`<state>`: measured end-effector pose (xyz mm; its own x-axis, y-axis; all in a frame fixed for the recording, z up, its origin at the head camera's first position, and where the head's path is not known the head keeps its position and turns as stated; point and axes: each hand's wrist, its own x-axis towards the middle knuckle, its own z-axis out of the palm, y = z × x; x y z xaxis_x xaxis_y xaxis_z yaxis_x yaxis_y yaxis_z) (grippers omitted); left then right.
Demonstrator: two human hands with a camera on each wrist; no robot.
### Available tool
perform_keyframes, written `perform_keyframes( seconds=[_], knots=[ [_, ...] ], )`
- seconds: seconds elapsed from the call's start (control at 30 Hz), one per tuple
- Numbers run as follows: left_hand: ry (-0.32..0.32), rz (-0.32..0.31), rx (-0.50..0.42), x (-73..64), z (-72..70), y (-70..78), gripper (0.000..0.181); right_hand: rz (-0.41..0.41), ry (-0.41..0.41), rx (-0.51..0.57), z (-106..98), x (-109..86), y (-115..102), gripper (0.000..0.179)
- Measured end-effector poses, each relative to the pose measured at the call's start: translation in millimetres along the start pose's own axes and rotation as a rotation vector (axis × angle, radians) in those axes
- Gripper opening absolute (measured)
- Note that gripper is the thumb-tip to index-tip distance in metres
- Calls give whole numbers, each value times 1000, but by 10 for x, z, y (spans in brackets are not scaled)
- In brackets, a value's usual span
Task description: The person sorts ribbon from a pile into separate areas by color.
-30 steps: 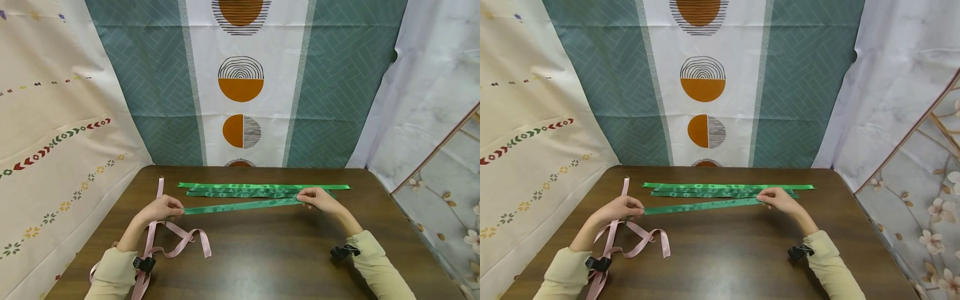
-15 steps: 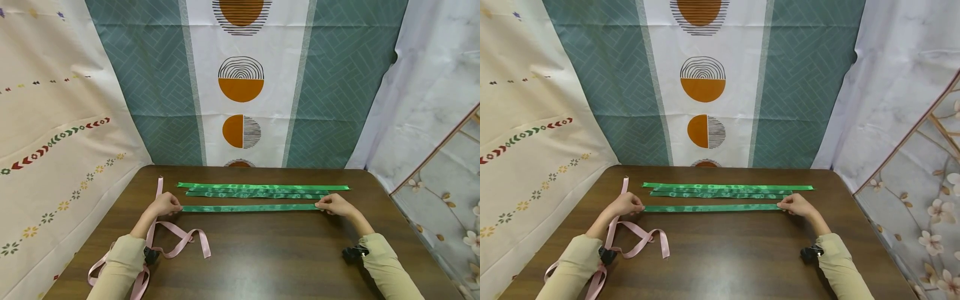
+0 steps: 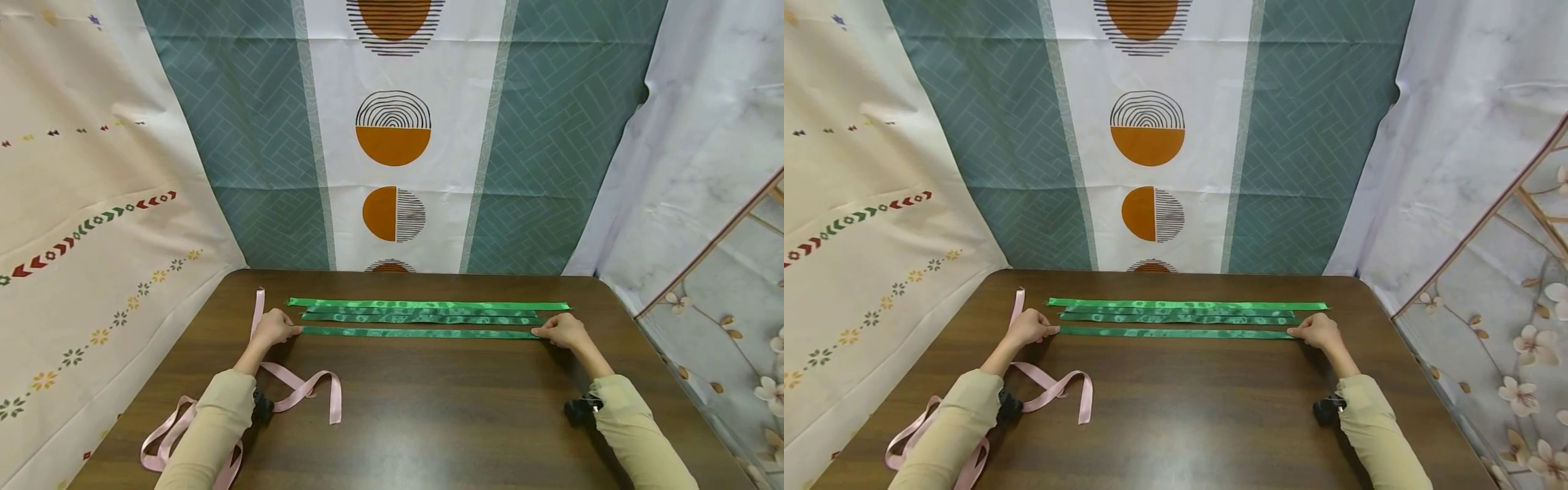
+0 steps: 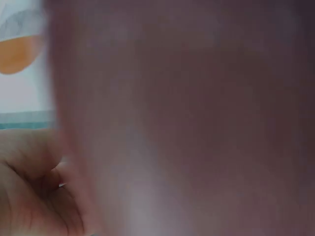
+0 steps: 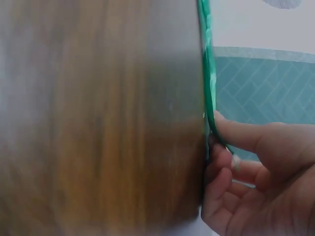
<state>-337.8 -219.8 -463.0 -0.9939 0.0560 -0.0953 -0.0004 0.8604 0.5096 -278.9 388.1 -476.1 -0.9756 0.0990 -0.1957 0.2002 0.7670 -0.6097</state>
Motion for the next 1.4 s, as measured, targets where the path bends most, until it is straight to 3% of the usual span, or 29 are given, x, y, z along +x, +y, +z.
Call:
perform_keyframes(
  seconds=[0.27,0.67,1.07,1.2,1.27,1.4],
  knots=[
    [-20,-137,-27,138,-22,-62,44,44,-2,-122,-66,42,-4,56],
    [-80,-273,-10,222,-71,-61,45,60,-16,-183,-157,80,79,57],
    [-69,-258,-86,244,-83,-102,42,46,-33,-219,-226,161,149,56],
    [-90,-227,-184,227,-93,-104,40,25,-48,-221,-239,165,162,56],
    [-108,-219,-244,213,-112,-116,40,34,-62,-193,-238,167,183,55],
    [-151,-202,-322,164,-211,-151,40,60,-91,-39,-229,147,233,54]
  ],
)
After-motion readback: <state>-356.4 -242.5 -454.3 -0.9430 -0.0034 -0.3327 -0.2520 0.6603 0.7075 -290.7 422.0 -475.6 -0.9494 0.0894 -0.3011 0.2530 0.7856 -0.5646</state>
